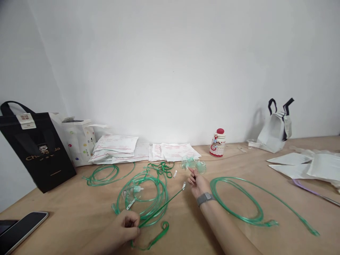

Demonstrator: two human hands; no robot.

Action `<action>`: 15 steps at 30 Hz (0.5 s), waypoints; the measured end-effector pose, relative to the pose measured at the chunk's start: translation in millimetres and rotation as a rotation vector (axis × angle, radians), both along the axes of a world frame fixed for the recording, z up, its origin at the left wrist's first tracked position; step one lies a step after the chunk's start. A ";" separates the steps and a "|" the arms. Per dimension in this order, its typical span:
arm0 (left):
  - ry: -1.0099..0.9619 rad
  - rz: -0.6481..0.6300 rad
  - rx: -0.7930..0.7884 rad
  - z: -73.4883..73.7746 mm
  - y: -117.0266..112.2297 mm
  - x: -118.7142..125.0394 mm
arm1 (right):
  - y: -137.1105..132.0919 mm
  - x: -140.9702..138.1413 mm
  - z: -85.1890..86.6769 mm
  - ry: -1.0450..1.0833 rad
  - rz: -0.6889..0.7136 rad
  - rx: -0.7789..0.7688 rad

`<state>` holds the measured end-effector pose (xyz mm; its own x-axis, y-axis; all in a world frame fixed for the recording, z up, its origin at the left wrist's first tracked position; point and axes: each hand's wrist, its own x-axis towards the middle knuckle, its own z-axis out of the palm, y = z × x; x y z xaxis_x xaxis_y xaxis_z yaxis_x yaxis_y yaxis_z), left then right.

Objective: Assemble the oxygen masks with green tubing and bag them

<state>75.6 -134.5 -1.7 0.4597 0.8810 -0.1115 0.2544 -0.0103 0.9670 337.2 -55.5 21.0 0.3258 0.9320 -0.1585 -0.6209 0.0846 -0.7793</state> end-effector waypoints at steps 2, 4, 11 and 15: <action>0.069 -0.041 0.006 3.4 -1.1 -0.6 | 1.8 5.2 1.9 -0.029 -0.014 0.019; 0.106 -0.074 0.025 7.5 1.7 -2.8 | 2.9 6.5 2.4 -0.063 -0.027 0.043; 0.288 0.568 0.495 13.6 40.5 -41.0 | -6.2 -28.6 -12.8 -0.199 0.128 0.041; 0.279 0.520 0.395 6.1 60.9 -58.1 | -15.4 -52.3 -18.7 -0.230 0.277 0.041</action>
<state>17.5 -73.6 4.5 -0.0308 0.9773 0.2097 0.5595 -0.1570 0.8138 284.9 -70.9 2.3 0.0828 0.9940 -0.0710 -0.4332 -0.0283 -0.9009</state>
